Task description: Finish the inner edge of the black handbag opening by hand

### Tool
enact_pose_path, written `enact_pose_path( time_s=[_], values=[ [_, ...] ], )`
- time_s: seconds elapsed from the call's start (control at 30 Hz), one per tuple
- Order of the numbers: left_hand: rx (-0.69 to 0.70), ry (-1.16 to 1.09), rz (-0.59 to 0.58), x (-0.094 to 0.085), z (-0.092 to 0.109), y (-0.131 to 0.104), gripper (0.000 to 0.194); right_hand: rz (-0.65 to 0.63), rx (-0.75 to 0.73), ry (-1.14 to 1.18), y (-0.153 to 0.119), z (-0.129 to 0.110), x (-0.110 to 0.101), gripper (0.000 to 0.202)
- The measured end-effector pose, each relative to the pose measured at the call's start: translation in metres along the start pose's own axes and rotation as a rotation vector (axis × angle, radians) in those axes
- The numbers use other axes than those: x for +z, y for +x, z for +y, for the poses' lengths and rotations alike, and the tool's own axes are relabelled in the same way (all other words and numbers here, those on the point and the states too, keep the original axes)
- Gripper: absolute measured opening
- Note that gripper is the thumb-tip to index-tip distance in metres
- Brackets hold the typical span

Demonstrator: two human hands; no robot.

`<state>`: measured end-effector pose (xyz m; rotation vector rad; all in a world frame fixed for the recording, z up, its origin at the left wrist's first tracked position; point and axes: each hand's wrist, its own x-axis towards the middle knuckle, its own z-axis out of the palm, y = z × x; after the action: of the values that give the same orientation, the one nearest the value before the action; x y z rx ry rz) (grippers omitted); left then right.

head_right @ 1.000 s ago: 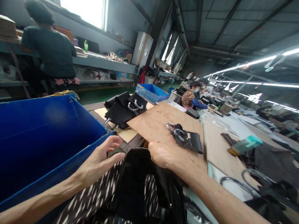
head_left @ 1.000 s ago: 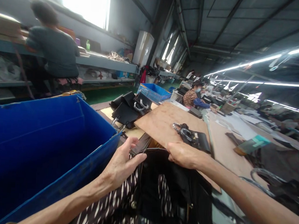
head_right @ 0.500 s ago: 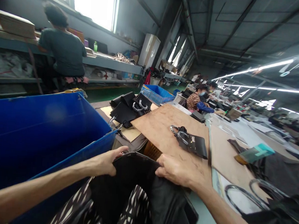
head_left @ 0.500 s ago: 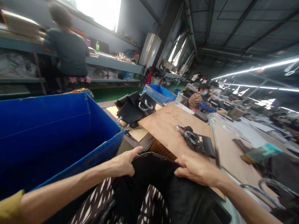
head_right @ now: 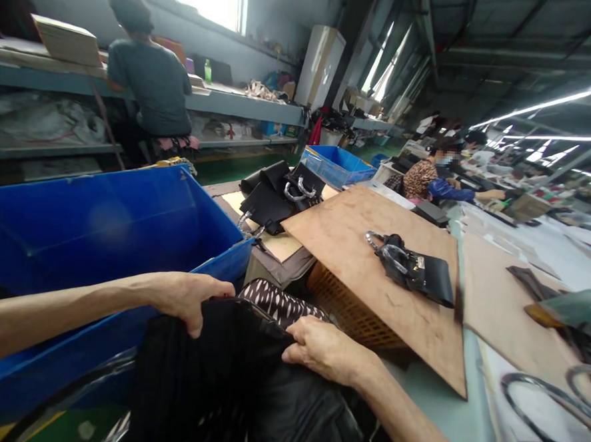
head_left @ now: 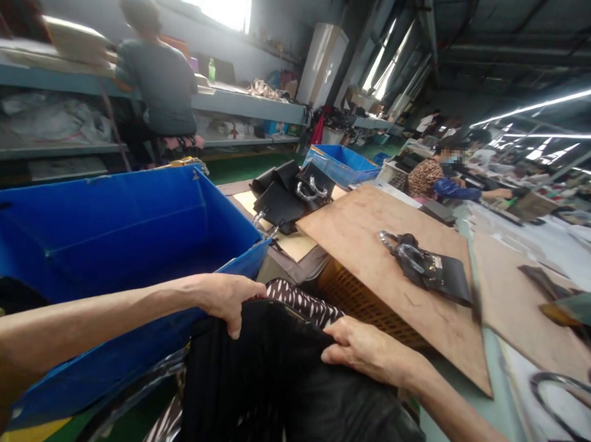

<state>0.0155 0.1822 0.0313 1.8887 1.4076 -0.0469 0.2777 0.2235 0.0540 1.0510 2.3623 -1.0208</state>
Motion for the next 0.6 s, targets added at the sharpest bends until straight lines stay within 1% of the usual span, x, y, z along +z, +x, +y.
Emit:
enact_pose_path(
  time_s=[0.07,0.1,0.17,0.2,0.27,0.33,0.4,0.47,0.53,0.6],
  values=[
    [0.022,0.064,0.011,-0.002,0.007,0.007,0.069,-0.012,0.002,0.02,0.001,0.001,-0.003,0.014],
    [0.047,0.044,0.01,-0.002,0.009,0.013,0.072,-0.011,0.001,0.027,0.0,0.002,-0.004,0.011],
    [0.143,-0.075,0.03,0.0,0.013,0.028,0.072,-0.002,0.001,0.034,0.0,0.003,-0.004,0.009],
    [0.207,-0.167,0.025,0.003,0.014,0.036,0.07,0.005,-0.002,0.035,0.0,0.003,-0.004,0.011],
    [0.329,-0.356,-0.021,0.008,0.015,0.052,0.062,0.008,-0.014,0.038,-0.001,0.005,-0.005,0.014],
    [0.394,-0.449,-0.093,0.014,0.017,0.063,0.051,-0.004,-0.031,0.051,0.0,0.01,-0.007,0.015],
    [0.392,-0.412,-0.127,0.017,0.019,0.067,0.04,-0.022,-0.041,0.079,0.0,0.018,-0.008,0.014],
    [0.362,-0.319,-0.113,0.019,0.02,0.065,0.03,-0.034,-0.042,0.122,0.002,0.028,-0.008,0.011],
    [0.35,-0.254,-0.08,0.021,0.021,0.06,0.026,-0.032,-0.045,0.161,0.003,0.035,-0.006,0.009],
    [0.37,-0.212,-0.044,0.023,0.021,0.056,0.027,-0.032,-0.066,0.184,0.005,0.039,-0.004,0.008]
  ],
)
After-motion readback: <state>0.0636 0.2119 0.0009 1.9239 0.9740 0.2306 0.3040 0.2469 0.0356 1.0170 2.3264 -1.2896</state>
